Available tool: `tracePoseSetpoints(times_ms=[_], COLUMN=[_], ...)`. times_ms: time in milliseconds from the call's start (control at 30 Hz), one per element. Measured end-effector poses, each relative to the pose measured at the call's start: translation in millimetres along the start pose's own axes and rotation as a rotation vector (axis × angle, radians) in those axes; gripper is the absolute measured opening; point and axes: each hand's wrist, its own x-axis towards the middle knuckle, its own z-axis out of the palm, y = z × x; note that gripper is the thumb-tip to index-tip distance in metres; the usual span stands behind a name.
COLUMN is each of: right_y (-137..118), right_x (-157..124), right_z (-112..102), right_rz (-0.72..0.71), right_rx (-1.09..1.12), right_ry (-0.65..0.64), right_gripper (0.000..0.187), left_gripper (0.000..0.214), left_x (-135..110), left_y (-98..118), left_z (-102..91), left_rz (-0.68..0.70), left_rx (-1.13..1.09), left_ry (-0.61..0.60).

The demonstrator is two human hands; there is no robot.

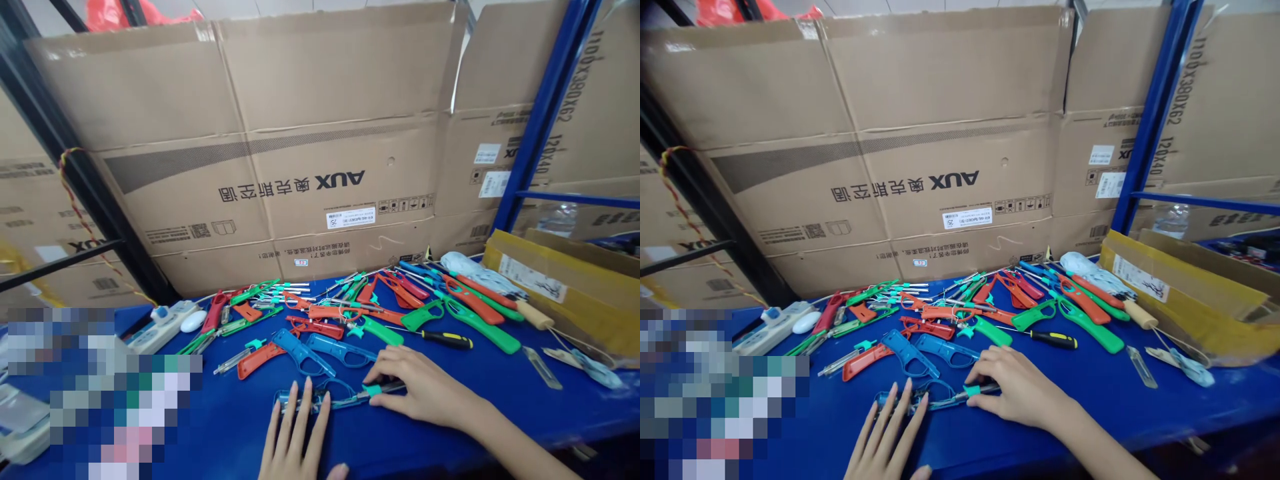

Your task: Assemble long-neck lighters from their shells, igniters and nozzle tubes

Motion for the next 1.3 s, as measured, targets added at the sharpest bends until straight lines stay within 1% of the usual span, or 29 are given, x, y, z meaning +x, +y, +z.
tracePoseSetpoints(times_ms=[200, 300, 467, 633, 767, 867, 933, 1033, 1300], right_y=[1, 1, 1, 3, 5, 7, 8, 7, 3], right_x=[-3, -5, -8, -10, -10, -9, -9, -8, -9], right_z=[8, 10, 12, 13, 14, 16, 17, 19, 20], right_rz=[0.019, 0.027, 0.024, 0.039, 0.005, -0.016, -0.025, -0.036, -0.011], right_rx=[0.031, 0.014, 0.024, 0.010, -0.007, -0.016, -0.019, -0.014, -0.046], right_ry=[0.023, 0.028, 0.037, 0.034, 0.032, 0.027, 0.023, 0.016, -0.002], right_gripper=[0.013, 0.012, 0.011, 0.010, 0.012, 0.014, 0.015, 0.017, 0.019], left_gripper=[0.065, 0.065, 0.067, 0.063, 0.062, 0.061, 0.058, 0.056, 0.057], left_x=[25, 30, 28, 28, 29, 29, 30, 31, 33], left_y=[18, 22, 24, 27, 27, 27, 28, 30, 36], left_z=[0.7, 4.1, 6.8, 2.7, 1.4, 1.2, 0.6, -1.0, -3.8], left_rz=[0.067, 0.089, 0.075, 0.077, 0.079, 0.039, 0.023, 0.043, 0.012], left_rx=[-0.126, -0.120, -0.134, -0.075, -0.093, -0.127, -0.112, -0.076, -0.092], left_ry=[-0.024, -0.009, 0.020, -0.006, -0.006, -0.021, -0.042, -0.062, -0.065])
